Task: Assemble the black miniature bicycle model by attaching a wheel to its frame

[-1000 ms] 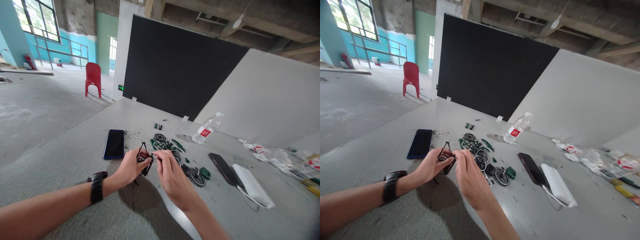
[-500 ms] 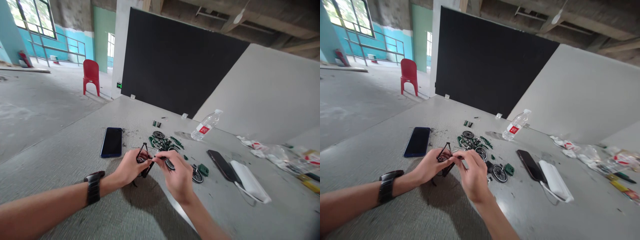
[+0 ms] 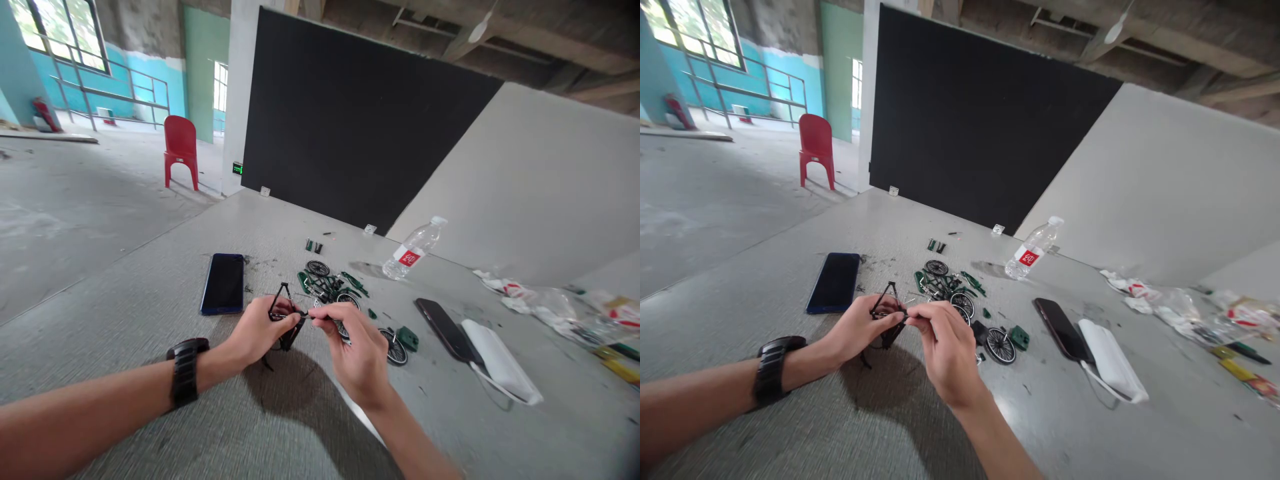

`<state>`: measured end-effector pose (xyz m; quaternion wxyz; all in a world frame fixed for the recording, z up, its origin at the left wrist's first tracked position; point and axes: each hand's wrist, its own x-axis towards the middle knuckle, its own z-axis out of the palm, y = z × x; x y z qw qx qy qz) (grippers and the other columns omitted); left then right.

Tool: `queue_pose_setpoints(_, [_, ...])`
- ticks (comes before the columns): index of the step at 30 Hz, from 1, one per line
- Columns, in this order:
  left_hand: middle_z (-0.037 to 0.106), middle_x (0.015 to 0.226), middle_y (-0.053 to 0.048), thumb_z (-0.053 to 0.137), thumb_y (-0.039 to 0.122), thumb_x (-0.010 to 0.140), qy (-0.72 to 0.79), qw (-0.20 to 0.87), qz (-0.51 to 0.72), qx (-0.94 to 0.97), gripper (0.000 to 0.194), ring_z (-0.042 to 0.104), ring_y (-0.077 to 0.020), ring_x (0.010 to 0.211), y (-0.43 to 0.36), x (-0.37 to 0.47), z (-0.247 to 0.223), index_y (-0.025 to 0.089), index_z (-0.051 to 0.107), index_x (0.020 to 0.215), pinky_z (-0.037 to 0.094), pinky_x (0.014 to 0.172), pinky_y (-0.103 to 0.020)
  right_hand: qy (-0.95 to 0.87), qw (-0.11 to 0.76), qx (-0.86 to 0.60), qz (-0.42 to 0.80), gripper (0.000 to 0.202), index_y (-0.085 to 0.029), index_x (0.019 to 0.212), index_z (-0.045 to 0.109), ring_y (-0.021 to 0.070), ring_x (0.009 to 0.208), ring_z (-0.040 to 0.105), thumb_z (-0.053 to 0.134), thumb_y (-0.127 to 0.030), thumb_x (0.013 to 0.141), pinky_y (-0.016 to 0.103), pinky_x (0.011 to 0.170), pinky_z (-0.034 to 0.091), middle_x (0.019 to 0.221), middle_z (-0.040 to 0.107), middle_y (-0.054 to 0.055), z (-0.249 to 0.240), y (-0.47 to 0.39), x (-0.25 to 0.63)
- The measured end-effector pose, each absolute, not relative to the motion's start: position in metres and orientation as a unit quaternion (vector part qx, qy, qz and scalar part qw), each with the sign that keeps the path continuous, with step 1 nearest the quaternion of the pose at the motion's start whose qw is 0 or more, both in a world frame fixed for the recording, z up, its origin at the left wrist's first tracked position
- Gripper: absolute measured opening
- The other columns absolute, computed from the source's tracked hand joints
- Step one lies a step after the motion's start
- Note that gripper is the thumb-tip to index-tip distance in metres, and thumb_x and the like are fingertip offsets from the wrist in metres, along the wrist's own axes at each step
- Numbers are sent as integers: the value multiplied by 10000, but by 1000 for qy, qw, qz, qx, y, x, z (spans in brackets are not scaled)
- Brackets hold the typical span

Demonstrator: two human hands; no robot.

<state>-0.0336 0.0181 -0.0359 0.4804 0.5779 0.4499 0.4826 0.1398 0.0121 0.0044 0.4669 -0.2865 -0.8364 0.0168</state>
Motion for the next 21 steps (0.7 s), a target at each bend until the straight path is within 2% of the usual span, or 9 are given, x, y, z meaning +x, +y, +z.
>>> queue_pose_setpoints(6, [726,763,-44,625,310,832,448,466,482,591,179,649,-179,722,19,-34,-38,150,701,806,492,672,-269,-828,464,-313,16,83,-213,925,613,161,774,664,605,-131,926,296,706,530,837,702,27,5,11,139])
queue_pose_setpoints(12, [742,815,-57,635,329,832,456,456,477,597,203,676,-192,763,18,-34,-34,142,712,856,511,689,-273,-818,473,-326,13,43,-213,909,614,165,756,659,620,-173,924,295,683,526,821,699,31,3,8,134])
queue_pose_setpoints(17, [744,841,-64,618,276,835,432,463,481,606,175,683,-194,796,17,-33,-31,134,700,895,523,723,-281,-795,485,-361,39,26,-212,933,604,156,785,647,588,-193,942,284,720,508,855,681,29,5,6,139])
queue_pose_setpoints(21, [752,894,-76,652,189,767,426,454,484,615,180,695,-207,855,17,-31,-30,128,692,932,537,788,-300,-750,507,-414,94,95,-212,1000,550,150,743,626,474,-269,999,288,708,495,816,637,19,5,12,151])
